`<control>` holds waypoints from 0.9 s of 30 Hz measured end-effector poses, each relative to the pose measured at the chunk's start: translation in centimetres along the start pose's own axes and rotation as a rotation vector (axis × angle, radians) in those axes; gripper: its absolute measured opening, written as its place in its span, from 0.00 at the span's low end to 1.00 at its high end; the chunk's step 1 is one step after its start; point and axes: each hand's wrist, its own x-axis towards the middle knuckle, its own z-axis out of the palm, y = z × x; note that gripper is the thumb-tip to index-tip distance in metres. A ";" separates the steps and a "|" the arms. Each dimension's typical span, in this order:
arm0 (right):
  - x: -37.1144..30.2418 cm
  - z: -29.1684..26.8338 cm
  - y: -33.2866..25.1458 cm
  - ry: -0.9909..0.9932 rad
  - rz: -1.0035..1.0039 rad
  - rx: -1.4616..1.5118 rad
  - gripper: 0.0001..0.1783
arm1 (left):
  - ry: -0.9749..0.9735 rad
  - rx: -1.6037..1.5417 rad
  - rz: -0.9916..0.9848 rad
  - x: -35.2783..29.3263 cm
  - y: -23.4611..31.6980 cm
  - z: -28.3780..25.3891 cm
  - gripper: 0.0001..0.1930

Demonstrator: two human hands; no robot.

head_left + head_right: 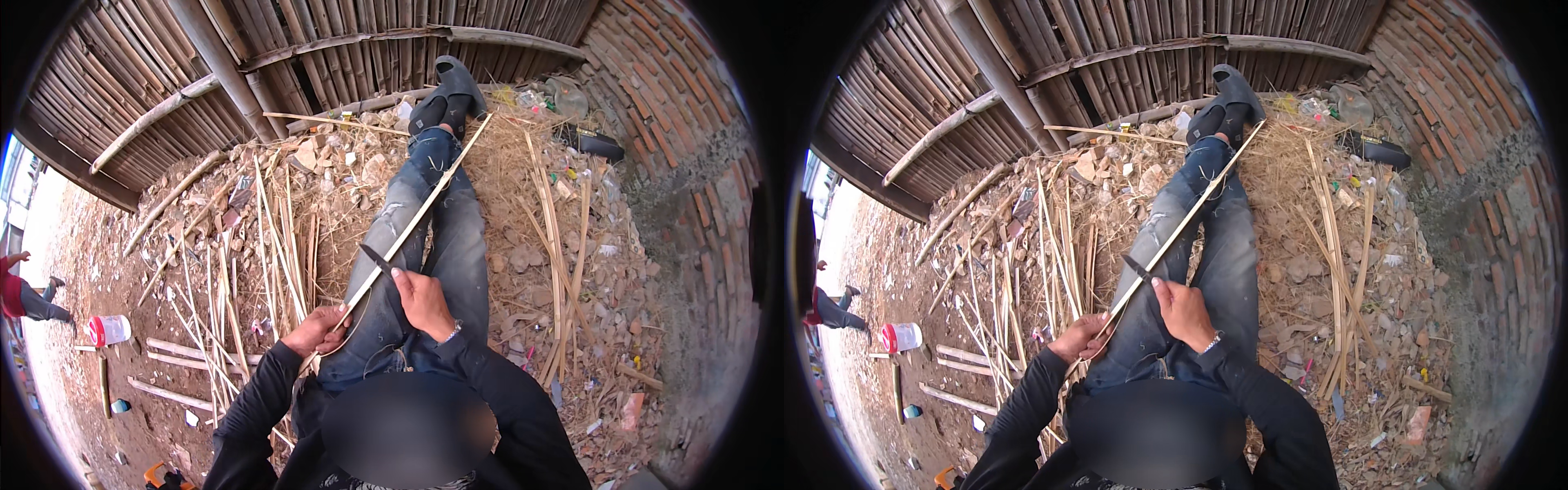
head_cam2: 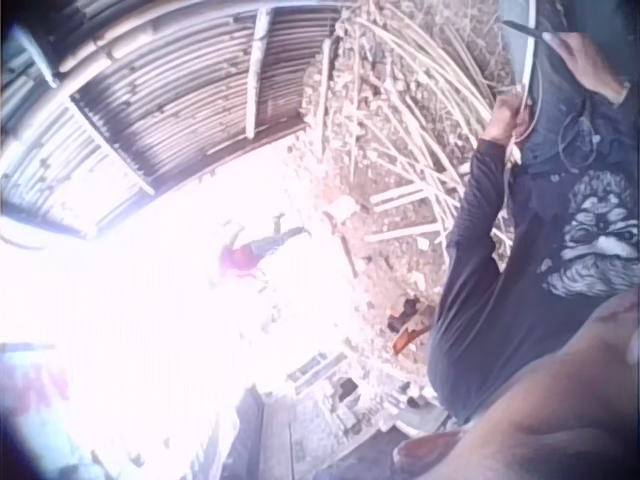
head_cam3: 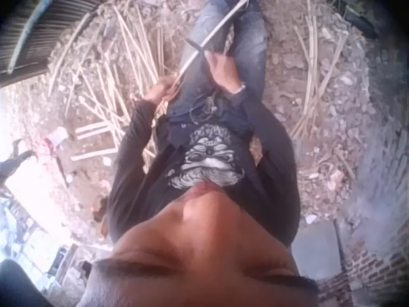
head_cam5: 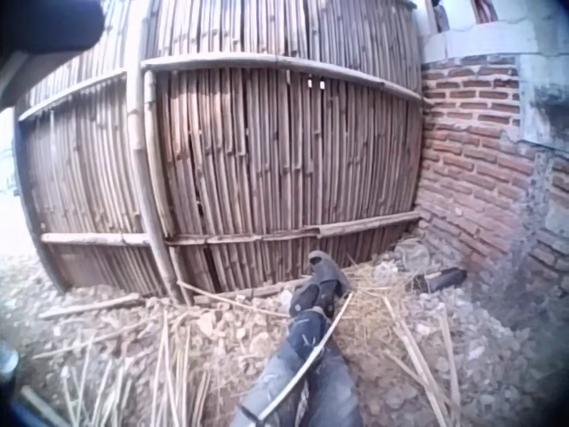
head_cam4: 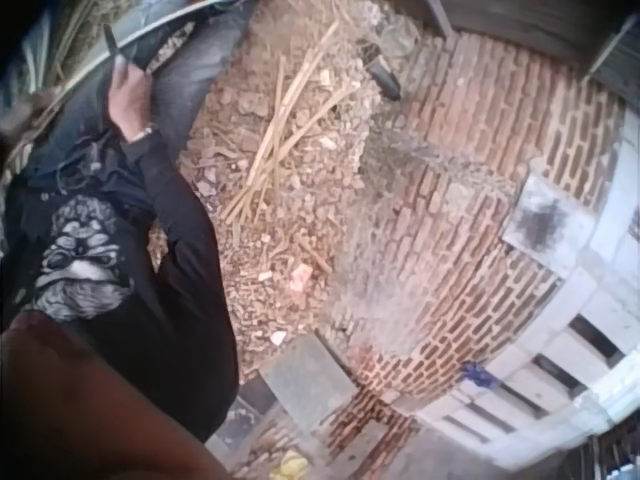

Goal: The person strips a long bamboo stalk using a knife while sitting on the ground, repeatedly running the blade along the length of the bamboo to remove outer layers.

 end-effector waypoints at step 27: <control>3.4 -3.6 -0.9 -0.077 0.073 0.062 0.34 | 0.589 0.781 0.249 -13.3 -5.2 -0.1 0.21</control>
